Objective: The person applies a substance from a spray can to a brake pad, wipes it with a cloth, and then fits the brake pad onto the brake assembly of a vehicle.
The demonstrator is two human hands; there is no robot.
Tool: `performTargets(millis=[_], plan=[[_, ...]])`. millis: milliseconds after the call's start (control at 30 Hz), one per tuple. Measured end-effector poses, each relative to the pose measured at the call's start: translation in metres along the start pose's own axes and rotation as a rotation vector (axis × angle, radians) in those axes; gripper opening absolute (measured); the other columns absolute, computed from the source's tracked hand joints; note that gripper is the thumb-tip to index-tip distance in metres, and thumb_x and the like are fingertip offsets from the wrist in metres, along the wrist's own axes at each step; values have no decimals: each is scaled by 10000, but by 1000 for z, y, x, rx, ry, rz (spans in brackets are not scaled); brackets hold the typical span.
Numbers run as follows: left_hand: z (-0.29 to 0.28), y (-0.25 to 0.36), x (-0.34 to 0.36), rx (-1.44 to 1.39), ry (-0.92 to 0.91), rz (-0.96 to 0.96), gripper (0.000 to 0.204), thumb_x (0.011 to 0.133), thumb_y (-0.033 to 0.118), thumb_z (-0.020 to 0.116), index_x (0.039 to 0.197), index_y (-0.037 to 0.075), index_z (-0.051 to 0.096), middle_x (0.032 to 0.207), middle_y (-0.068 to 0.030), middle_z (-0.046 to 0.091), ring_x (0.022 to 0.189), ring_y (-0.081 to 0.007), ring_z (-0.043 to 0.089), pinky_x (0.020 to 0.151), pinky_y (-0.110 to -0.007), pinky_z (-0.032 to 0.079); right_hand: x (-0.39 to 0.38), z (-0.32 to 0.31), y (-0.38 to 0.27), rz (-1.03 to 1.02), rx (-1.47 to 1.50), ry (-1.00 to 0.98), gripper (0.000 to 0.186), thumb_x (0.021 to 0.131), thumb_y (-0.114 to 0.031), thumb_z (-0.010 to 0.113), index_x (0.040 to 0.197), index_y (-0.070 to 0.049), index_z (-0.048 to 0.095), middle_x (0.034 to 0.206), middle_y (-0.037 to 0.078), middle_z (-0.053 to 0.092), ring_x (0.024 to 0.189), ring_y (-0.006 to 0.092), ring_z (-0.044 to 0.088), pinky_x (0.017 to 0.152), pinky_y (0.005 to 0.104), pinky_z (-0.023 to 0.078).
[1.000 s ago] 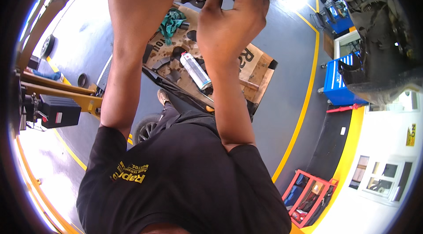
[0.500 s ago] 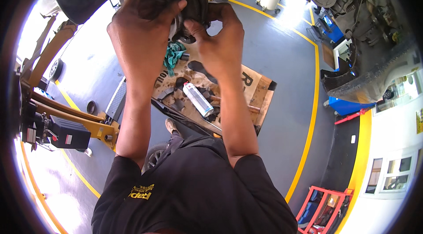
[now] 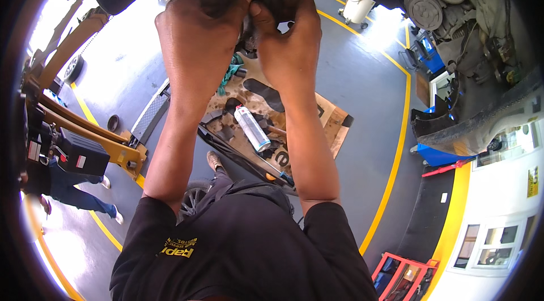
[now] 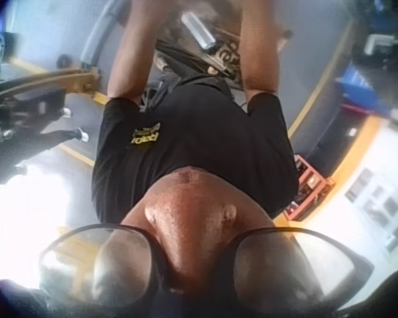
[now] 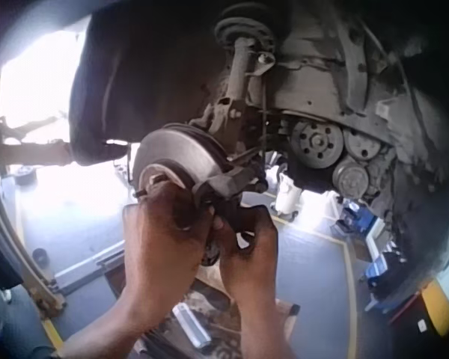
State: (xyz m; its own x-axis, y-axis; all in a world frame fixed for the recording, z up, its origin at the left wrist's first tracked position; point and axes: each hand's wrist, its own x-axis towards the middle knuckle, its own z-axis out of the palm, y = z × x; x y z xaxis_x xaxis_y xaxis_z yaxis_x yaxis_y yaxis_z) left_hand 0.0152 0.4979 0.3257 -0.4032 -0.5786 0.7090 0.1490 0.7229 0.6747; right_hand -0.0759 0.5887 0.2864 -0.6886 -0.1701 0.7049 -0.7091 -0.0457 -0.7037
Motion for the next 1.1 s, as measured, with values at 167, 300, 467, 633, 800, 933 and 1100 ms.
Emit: performTargets(millis=[167,300,467,633,800,933,1100], plan=[[2,-5,-2,-20,-7,47,245,920,169,777,1028,-50,758,881,-199,798,810,-255,807,744,-335,602,-4,7,7,-27,-44,97,309,925,-179,840,1015,42,643,954,164,768,875,254,724,824,376,556],[-6,-17,-6,-175,-15,63,288,958,159,742,1169,-35,724,978,-201,805,892,-218,798,802,-319,595,0,-5,18,-161,-91,5,281,898,-147,848,995,31,654,946,175,761,850,273,721,799,384,557],[-16,-17,-7,-368,-158,-27,350,999,131,704,1310,-24,656,1063,-187,801,962,-160,763,837,-288,578,-8,3,23,-177,-159,6,292,873,-162,853,995,28,667,924,185,744,852,313,722,797,406,552],[-29,-7,12,-689,-212,-446,252,893,66,797,1097,-64,726,888,-114,781,816,-125,715,774,-297,578,-2,-23,35,-102,-39,-167,372,968,-212,805,1225,22,673,1125,116,763,1048,194,709,979,337,539],[-45,-147,-16,-629,198,59,255,1090,104,586,1284,-57,628,1093,-186,768,983,-211,756,837,-332,613,-50,-55,85,21,-131,-54,427,952,-263,814,1301,-60,675,1174,74,716,1071,172,675,993,397,525],[-13,-307,-64,-101,100,-403,218,1015,178,649,1191,68,714,880,-65,699,745,-105,617,650,-262,481,-104,-54,152,597,-362,-275,425,978,-295,777,1319,-63,675,1173,89,718,1054,199,692,979,391,545],[62,-402,-172,68,-368,-724,276,931,181,685,1124,-5,748,997,-163,793,885,-220,758,813,-369,592,-180,26,230,526,-810,-781,632,959,-332,770,1481,-75,525,1415,243,576,1274,359,625,1058,475,541]])
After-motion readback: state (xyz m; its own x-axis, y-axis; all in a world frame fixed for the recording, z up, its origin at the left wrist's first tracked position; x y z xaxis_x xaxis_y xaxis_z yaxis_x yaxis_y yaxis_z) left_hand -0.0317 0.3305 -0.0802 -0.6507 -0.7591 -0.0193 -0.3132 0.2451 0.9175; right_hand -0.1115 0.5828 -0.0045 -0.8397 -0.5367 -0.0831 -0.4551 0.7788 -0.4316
